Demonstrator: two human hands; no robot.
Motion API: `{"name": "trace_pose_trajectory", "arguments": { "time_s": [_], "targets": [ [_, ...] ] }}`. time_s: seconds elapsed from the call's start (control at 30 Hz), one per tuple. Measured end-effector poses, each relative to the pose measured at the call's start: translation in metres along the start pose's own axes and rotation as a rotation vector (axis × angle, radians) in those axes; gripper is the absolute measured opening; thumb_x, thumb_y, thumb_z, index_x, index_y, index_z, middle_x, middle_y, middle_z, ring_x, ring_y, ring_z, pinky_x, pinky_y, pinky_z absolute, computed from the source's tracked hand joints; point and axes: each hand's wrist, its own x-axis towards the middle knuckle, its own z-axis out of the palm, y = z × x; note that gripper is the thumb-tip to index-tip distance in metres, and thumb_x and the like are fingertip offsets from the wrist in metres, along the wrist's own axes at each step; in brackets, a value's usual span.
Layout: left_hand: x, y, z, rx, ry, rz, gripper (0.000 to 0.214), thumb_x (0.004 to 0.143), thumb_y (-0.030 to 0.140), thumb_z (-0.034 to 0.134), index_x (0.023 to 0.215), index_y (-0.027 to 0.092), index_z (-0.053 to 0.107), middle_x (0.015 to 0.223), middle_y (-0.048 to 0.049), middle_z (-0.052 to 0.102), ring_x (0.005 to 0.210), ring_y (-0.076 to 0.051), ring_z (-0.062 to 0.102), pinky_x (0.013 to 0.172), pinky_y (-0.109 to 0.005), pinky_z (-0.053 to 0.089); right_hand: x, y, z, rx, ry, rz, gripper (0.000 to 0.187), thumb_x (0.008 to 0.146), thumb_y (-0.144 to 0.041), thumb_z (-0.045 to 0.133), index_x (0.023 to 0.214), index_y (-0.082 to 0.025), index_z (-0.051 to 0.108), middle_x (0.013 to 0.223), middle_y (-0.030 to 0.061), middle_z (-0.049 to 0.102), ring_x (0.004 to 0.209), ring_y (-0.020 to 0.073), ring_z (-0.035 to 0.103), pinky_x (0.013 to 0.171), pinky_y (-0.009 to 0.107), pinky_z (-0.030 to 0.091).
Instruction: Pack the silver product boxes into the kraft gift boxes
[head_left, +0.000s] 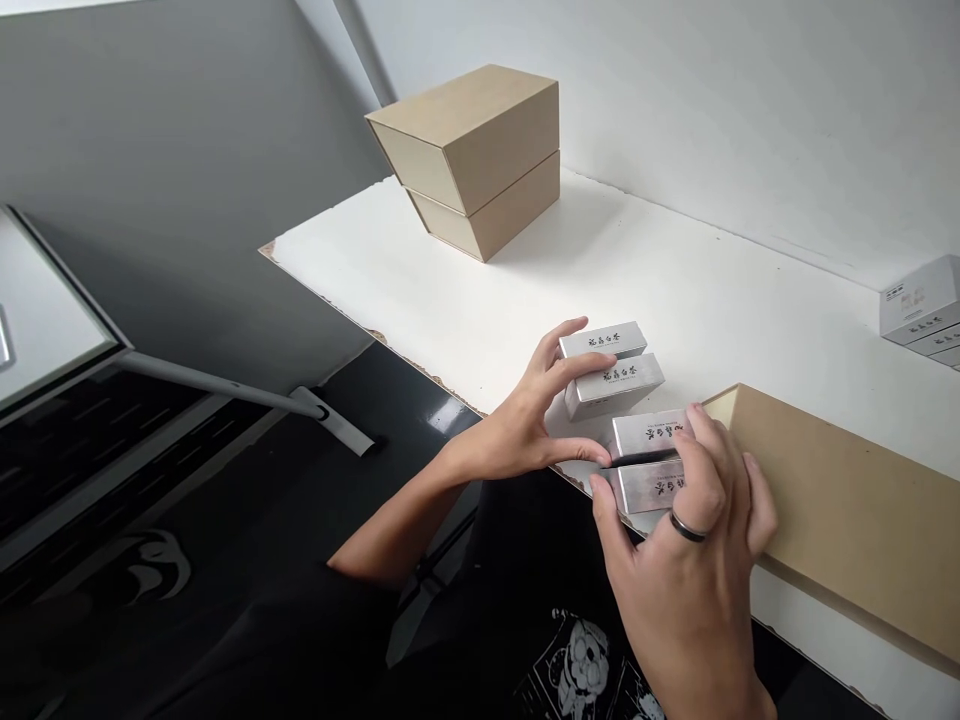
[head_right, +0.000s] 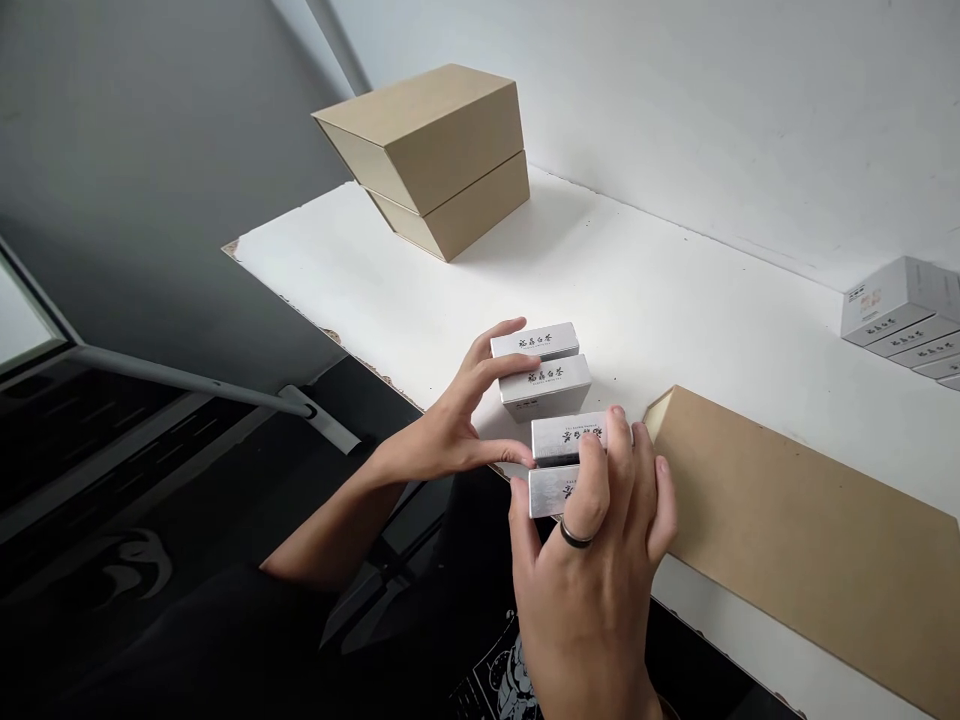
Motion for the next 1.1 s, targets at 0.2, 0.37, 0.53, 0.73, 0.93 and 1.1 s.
{"name": "trace_pose_trajectory", "arguments": {
  "time_s": [0.2,0.37,0.53,0.73,0.93,1.1],
  "targets": [
    [0.0,-0.001,0.005,0.046,0.074,-0.029,0.088,0.085,0.049,0.089,0.156,0.035,0.04,0.17,-0.0176,0.023,0.164,-0.044,0.02,0.127,-0.068,0.038,-0.005,0.003,0.002,-0.044,-0.008,0.017,0.051,0.107,-0.037,0.063,0.141,-0.004,0.044,0.154,0.0301,0.049,0.144,0.0449,0.049,0.12,0.064,0.038],
    [0.003,0.0,0.008,0.059,0.12,-0.067,0.076,0.09,0.04,0.085,0.153,0.034,0.041,0.167,-0.0164,0.029,0.164,-0.04,0.023,0.128,-0.065,0.04,-0.009,0.005,0.004,-0.083,-0.014,0.024,0.045,0.108,-0.042,0.062,0.134,-0.007,0.051,0.155,0.0283,0.049,0.142,0.0472,0.05,0.117,0.066,0.039],
    [0.005,0.004,0.012,0.064,0.147,-0.084,0.072,0.091,0.035,0.083,0.149,0.031,0.042,0.165,-0.0175,0.032,0.163,-0.038,0.026,0.127,-0.063,0.043,-0.011,0.005,0.003,-0.108,-0.019,0.023,0.044,0.107,-0.046,0.062,0.131,-0.01,0.053,0.156,0.027,0.049,0.139,0.0465,0.052,0.115,0.065,0.04],
    [0.005,0.004,0.015,0.17,0.182,-0.021,0.069,0.094,0.032,0.08,0.15,0.03,0.039,0.165,-0.0191,0.03,0.161,-0.038,0.029,0.125,-0.063,0.043,-0.011,0.005,0.001,-0.118,-0.014,0.02,0.042,0.106,-0.044,0.064,0.129,-0.01,0.055,0.154,0.0267,0.051,0.136,0.0464,0.054,0.115,0.063,0.04],
    [0.007,0.003,0.019,0.178,0.241,-0.003,0.06,0.095,0.023,0.078,0.145,0.027,0.044,0.154,-0.0173,0.045,0.15,-0.034,0.046,0.116,-0.057,0.055,-0.011,0.005,0.003,-0.098,0.056,0.029,0.041,0.103,-0.046,0.07,0.122,-0.013,0.058,0.139,0.024,0.058,0.123,0.0412,0.06,0.109,0.06,0.044],
    [0.01,0.004,0.024,0.197,0.305,-0.016,0.055,0.094,0.021,0.078,0.14,0.028,0.049,0.141,-0.0121,0.056,0.141,-0.03,0.054,0.115,-0.054,0.056,-0.015,0.003,0.005,-0.018,0.059,0.03,0.036,0.103,-0.045,0.069,0.119,-0.015,0.057,0.137,0.0222,0.052,0.12,0.0368,0.057,0.098,0.05,0.051]
  ]
}}
